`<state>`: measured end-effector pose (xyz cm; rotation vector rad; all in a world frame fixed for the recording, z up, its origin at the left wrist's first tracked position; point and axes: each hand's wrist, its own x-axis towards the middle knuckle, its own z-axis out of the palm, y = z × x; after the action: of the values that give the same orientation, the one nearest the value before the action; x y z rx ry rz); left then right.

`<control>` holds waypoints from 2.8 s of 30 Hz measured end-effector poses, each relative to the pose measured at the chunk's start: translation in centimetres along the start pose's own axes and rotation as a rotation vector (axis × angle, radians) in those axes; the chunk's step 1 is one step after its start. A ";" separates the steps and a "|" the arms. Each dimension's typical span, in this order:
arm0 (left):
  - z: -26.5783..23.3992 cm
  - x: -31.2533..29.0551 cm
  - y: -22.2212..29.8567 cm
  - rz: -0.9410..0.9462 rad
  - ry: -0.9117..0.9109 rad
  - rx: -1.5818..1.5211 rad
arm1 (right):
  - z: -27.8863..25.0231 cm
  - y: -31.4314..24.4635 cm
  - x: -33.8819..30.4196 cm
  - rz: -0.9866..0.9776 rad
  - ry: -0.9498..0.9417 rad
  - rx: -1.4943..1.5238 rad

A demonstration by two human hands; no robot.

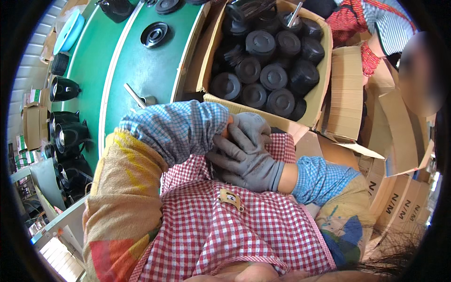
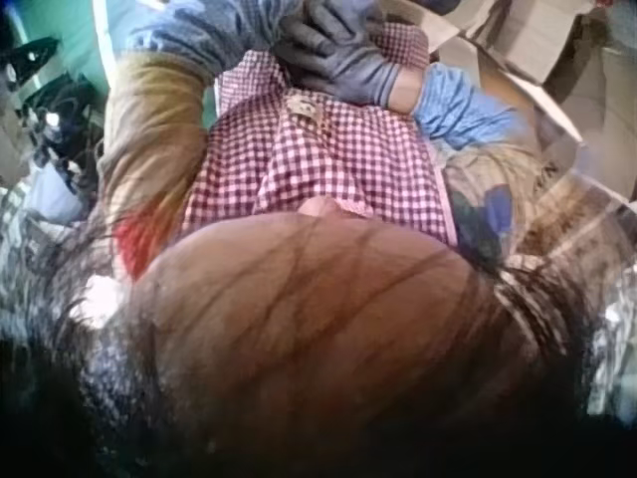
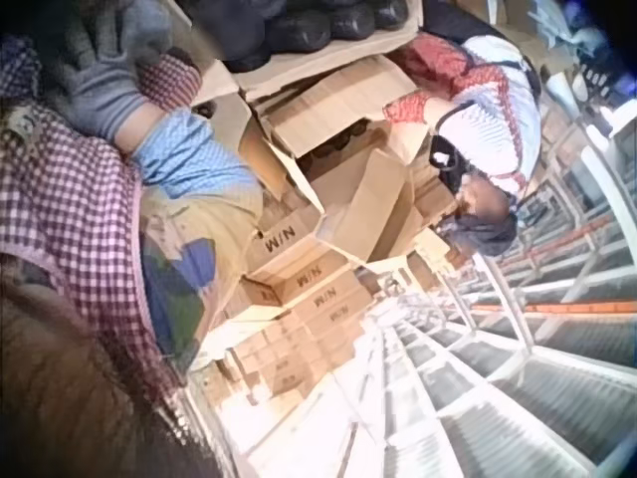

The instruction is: The person repeatedly picks black kettle bodies and lids from a cardboard box, presses the lids onto the bodies, and places the assembled units on a green worktable. The person handles items one at a time and continues the cycle throughout the clip.

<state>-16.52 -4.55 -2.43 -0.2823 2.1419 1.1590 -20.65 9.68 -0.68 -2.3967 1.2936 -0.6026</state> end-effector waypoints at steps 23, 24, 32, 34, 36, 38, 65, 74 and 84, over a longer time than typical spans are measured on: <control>14.5 -17.7 -14.7 0.155 1.264 -0.203 | -4.8 -4.2 -4.2 0.304 0.787 0.359; 14.5 -18.9 -13.4 0.213 1.169 0.020 | -4.9 -4.8 -3.5 0.332 0.822 0.532; 18.9 -20.0 -6.8 0.686 1.284 -1.032 | -1.1 -8.4 4.8 0.648 0.861 1.335; 17.2 -22.2 -5.1 0.804 1.405 -1.322 | -1.0 -8.5 5.9 0.606 0.793 1.196; 15.5 -25.2 -6.5 0.815 1.180 -1.583 | -3.1 -8.2 6.0 0.443 0.691 0.855; 15.2 -26.3 -9.3 0.961 1.049 -1.675 | -1.4 -4.8 5.4 0.450 0.781 0.679; -23.1 -34.2 -48.9 -0.588 2.145 -0.463 | 5.4 4.7 -2.6 1.101 0.169 0.466; -11.1 -50.3 -48.5 -1.824 1.754 0.047 | 6.2 4.9 -2.8 1.016 0.116 0.214; -9.4 -50.8 -54.0 -1.294 1.667 0.023 | 7.2 1.2 -7.0 1.038 0.636 0.472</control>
<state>43.00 -49.72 -1.23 -2.7871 2.0492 -0.1517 -21.22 15.74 -8.75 -0.9323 2.0685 -1.1586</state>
